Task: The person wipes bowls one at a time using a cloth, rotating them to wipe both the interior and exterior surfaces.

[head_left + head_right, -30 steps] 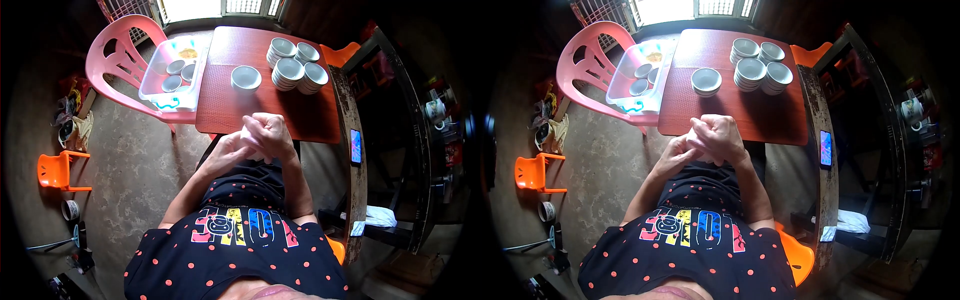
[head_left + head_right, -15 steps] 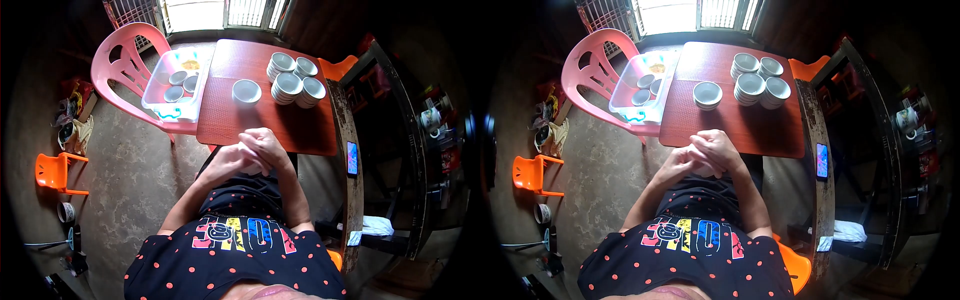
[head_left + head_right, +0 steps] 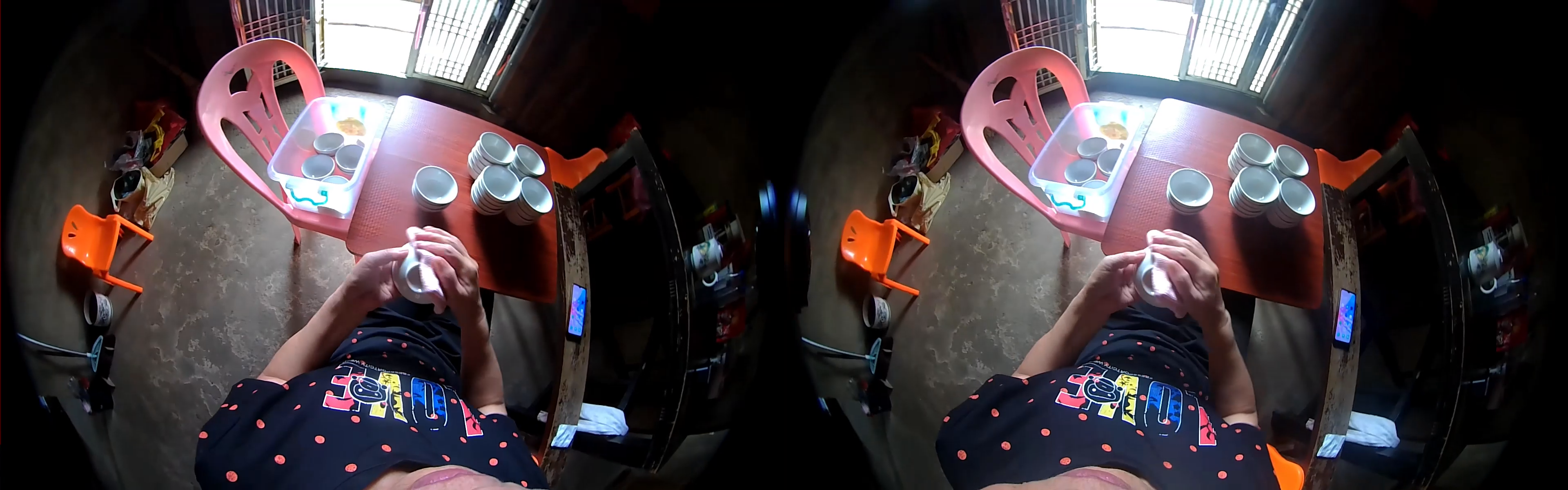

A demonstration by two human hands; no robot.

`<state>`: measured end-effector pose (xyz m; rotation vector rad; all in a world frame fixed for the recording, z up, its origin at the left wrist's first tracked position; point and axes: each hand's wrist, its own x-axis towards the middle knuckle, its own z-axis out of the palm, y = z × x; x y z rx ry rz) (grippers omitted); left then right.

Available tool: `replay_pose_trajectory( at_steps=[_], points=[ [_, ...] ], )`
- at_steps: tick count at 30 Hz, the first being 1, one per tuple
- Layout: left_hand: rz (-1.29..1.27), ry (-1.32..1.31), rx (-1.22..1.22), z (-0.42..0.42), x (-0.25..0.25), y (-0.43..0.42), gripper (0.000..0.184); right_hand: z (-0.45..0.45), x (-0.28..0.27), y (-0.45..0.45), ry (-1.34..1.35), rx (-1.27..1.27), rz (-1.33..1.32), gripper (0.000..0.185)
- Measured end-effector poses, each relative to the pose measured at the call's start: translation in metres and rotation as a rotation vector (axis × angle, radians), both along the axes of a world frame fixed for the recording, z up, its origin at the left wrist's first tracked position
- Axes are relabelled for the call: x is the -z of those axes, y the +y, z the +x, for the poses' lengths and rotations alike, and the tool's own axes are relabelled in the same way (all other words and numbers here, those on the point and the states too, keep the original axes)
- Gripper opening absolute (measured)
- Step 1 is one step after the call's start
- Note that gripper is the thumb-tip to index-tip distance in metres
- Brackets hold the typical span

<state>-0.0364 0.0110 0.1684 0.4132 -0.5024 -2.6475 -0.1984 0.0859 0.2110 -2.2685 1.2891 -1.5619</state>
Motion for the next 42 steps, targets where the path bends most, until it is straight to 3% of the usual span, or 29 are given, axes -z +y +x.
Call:
replay_pose_trajectory(
  at_steps=[2,5,8,9,10,13,16,19,20,22,23,24,27,29,31,32,34,35,36,37,38,39,40,41,42],
  points=[
    [0.227,0.239,0.045,-0.004,0.012,-0.001,0.041,0.016,0.017,0.015,-0.073,0.288,-0.029,0.028],
    [0.307,0.311,0.069,-0.007,0.013,0.002,0.042,0.038,0.050,0.026,-0.029,0.467,-0.247,0.029],
    [0.225,0.282,0.025,-0.008,0.016,0.004,0.044,0.038,0.019,0.026,0.023,0.455,-0.101,0.029],
    [0.059,0.237,0.007,-0.005,0.006,0.004,0.044,0.032,0.004,0.021,0.042,0.436,-0.018,0.028],
    [-0.110,0.191,-0.010,-0.002,-0.005,0.004,0.044,0.020,-0.001,0.008,0.363,0.360,-0.233,0.022],
    [-0.356,0.058,0.047,0.000,-0.001,0.009,0.045,0.018,-0.048,0.012,-0.074,0.181,0.600,0.024],
    [-0.505,0.028,0.025,0.002,0.001,0.009,0.046,0.013,-0.025,0.005,-0.318,0.124,0.614,0.031],
    [-0.448,-0.032,-0.034,0.001,-0.011,0.009,0.046,0.024,0.023,0.010,-0.518,0.347,0.147,0.046],
    [-0.425,-0.051,-0.081,-0.003,-0.008,0.011,0.046,0.028,0.034,0.012,-1.139,0.073,0.270,0.055],
    [-0.542,-0.050,-0.097,-0.005,-0.004,0.012,0.045,0.012,0.044,0.008,-1.024,0.043,0.376,0.056],
    [-0.619,-0.079,-0.082,-0.004,0.000,0.009,0.043,0.017,0.030,0.002,-1.000,-0.093,0.353,0.056],
    [-0.724,-0.128,-0.073,-0.002,-0.002,0.009,0.042,0.010,0.021,0.002,-0.749,0.026,0.477,0.056],
    [-0.950,-0.192,-0.142,-0.001,-0.003,0.016,0.034,0.022,-0.002,0.001,0.040,0.368,0.332,0.060],
    [-1.006,-0.227,-0.128,0.005,-0.014,0.014,0.032,0.021,0.009,-0.002,0.225,0.421,0.064,0.045],
    [-0.924,-0.167,-0.199,0.008,-0.029,0.022,0.032,0.026,0.029,-0.004,-0.538,0.233,0.187,0.026],
    [-0.976,-0.197,-0.181,0.007,-0.027,0.021,0.032,0.031,0.034,0.001,-0.609,0.298,0.129,0.027],
    [-1.066,-0.259,-0.143,0.006,-0.020,0.020,0.033,0.033,0.035,0.009,-0.882,0.367,0.298,0.028],
    [-0.968,-0.200,-0.170,0.001,-0.019,0.023,0.033,0.025,0.026,0.010,-0.579,0.351,0.319,0.026],
    [-1.061,-0.328,-0.145,-0.002,-0.015,0.023,0.029,0.016,0.017,0.011,-0.268,0.342,0.289,0.024],
    [-1.252,-0.339,-0.215,-0.007,-0.005,0.026,0.027,0.008,0.008,0.012,-0.004,0.322,0.215,0.023],
    [-1.447,-0.343,-0.288,-0.011,0.002,0.029,0.026,0.000,0.005,0.007,0.509,0.237,0.011,0.020],
    [-1.457,-0.412,-0.316,-0.010,-0.001,0.032,0.027,0.006,0.003,0.004,0.386,0.248,0.122,0.012],
    [-1.375,-0.251,-0.317,-0.008,-0.008,0.029,0.023,0.010,-0.007,0.010,0.182,0.207,0.186,0.015],
    [-1.273,-0.264,-0.202,-0.001,-0.017,0.026,0.023,0.007,0.010,0.014,-0.135,0.294,0.274,0.016],
    [-1.173,-0.276,-0.099,0.003,-0.022,0.023,0.023,-0.004,0.037,0.009,-0.575,0.132,0.389,0.020]
  ],
)
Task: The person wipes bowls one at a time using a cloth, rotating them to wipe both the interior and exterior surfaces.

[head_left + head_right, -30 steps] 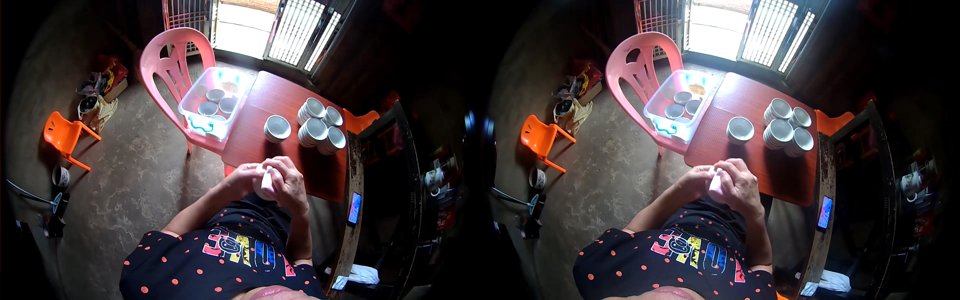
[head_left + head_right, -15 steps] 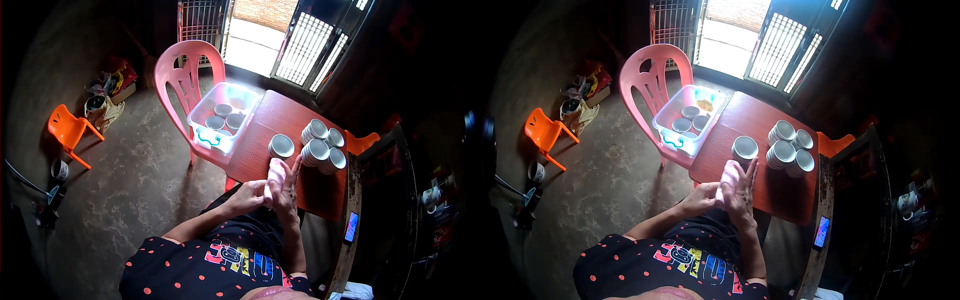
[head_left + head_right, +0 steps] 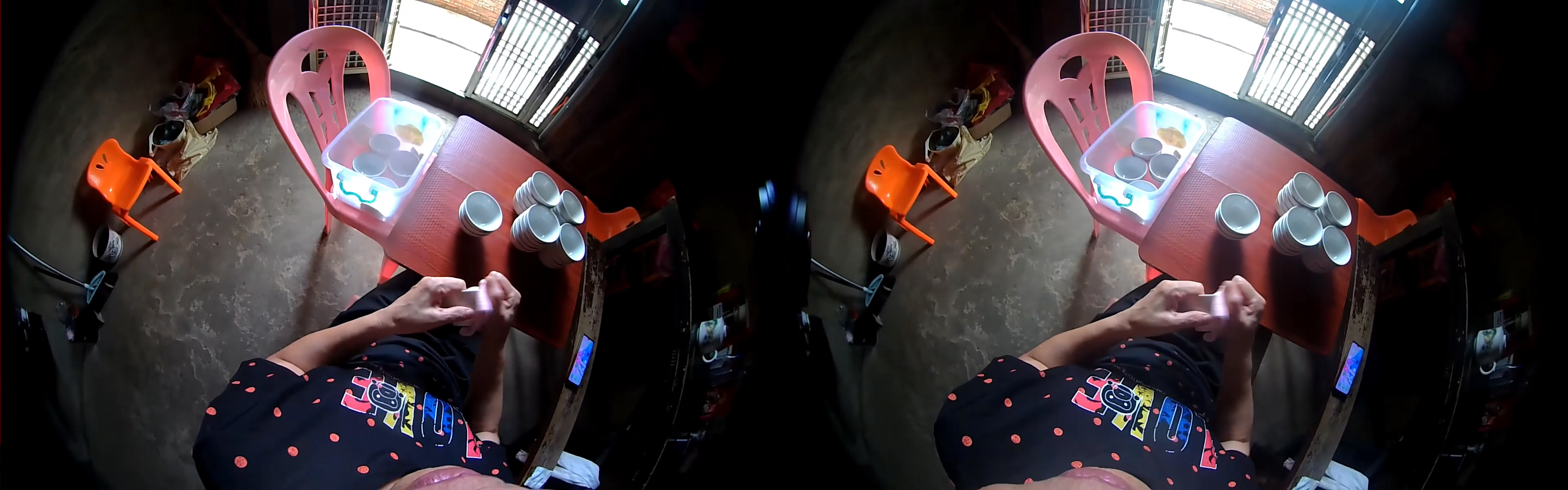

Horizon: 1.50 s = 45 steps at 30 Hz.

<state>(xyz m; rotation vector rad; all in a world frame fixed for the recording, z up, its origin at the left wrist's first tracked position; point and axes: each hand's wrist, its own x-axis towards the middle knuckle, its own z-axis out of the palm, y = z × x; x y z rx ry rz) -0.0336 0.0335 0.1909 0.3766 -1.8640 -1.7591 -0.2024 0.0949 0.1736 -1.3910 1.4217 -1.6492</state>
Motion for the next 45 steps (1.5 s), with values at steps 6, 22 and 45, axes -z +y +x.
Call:
replay_pose_trajectory(
  at_steps=[6,22,45],
  points=[
    [0.053,0.000,0.025,-0.002,0.002,-0.002,0.024,0.006,0.004,0.001,-0.367,-0.054,0.016,0.030],
    [0.200,0.067,0.153,-0.009,0.025,-0.011,0.026,0.005,-0.030,-0.007,0.546,0.079,0.020,0.033],
    [0.525,0.157,0.069,-0.020,0.043,-0.004,0.024,0.013,-0.028,-0.014,0.555,0.178,0.152,0.024]
  ],
)
